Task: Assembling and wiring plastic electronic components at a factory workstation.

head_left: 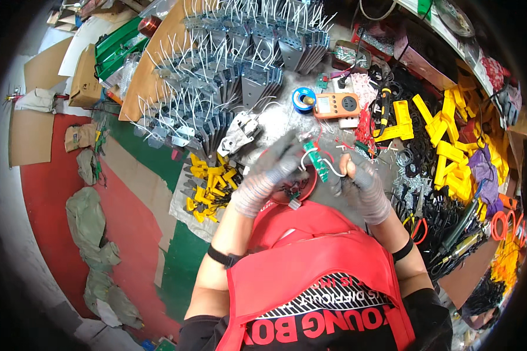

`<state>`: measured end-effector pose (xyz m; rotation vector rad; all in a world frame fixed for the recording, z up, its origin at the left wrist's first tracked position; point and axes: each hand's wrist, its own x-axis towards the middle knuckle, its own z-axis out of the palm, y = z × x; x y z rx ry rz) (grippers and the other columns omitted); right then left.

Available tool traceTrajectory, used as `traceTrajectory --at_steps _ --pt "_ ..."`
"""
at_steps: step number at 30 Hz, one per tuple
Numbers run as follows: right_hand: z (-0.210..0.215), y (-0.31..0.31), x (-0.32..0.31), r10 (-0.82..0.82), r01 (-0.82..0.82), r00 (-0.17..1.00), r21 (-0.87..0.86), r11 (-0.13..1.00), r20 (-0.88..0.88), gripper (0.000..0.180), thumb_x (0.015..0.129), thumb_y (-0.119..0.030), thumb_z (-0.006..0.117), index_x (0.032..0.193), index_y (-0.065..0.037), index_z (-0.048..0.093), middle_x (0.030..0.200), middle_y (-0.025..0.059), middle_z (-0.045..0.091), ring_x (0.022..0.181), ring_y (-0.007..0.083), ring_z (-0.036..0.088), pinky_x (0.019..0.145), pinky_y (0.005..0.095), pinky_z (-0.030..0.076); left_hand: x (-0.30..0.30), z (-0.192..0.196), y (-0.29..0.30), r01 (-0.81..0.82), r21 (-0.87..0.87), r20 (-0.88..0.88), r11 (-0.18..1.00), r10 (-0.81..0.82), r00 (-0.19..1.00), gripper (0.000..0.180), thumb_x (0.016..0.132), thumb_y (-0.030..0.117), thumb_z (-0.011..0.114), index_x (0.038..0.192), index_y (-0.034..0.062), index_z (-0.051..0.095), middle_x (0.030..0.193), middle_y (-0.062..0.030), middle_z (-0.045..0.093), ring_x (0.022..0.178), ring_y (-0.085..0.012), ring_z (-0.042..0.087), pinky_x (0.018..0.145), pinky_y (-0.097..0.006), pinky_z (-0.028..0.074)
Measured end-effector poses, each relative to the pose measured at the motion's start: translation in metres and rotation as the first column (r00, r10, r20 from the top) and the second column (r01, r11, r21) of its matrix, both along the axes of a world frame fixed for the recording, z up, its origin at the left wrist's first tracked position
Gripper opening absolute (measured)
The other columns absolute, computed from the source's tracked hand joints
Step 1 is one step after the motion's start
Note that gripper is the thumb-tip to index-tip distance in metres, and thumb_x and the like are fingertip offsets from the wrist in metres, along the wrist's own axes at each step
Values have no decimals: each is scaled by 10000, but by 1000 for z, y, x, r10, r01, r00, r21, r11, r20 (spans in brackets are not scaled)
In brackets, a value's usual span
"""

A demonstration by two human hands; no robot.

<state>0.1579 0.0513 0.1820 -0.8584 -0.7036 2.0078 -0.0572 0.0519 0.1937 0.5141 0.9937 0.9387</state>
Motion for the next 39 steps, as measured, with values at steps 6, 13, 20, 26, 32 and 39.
traceTrajectory --at_steps 6,13,20,26,32,39 --pt "-5 -4 1 -69 64 990 42 997 120 199 929 -235 540 870 -46 566 784 6 559 725 84 523 657 236 445 17 17 10 175 -1 -58 984 -175 983 870 752 330 787 1419 -10 344 1166 -97 588 1041 -182 582 881 -297 488" --pt "-4 -6 -7 -134 -3 910 330 944 392 311 825 -92 647 1130 -49 607 901 59 604 763 129 577 722 257 472 24 12 14 208 0 -440 978 -186 878 528 794 228 685 1255 15 540 1036 -61 627 936 -121 592 811 -264 486" --pt "3 0 -20 -356 -199 626 584 787 693 181 804 -122 659 976 -67 649 835 98 628 715 191 615 614 315 481 18 -1 10 557 357 -911 750 147 386 539 766 171 644 1272 46 507 1031 -137 629 856 -215 639 720 -369 547" --pt "3 10 -7 -79 74 926 30 997 369 140 850 -119 617 943 -16 634 778 1 586 673 64 546 607 210 440 15 25 15 334 -58 -445 941 -324 835 476 793 151 640 1236 38 507 920 -66 611 730 -129 613 438 -250 514" --pt "-13 7 3 -71 99 984 -167 981 166 328 852 -139 617 1141 11 574 818 -1 558 653 68 512 588 201 422 8 15 14 386 -217 -251 897 -433 866 479 766 93 661 1225 22 542 813 -29 604 630 -88 577 506 -224 507" --pt "-21 -4 7 -135 -228 681 384 895 719 318 856 -304 640 1029 -37 630 827 78 598 737 196 592 649 313 467 9 15 17 596 -106 -658 796 -506 558 526 779 166 687 1267 31 546 954 -40 605 860 -130 603 744 -276 510"
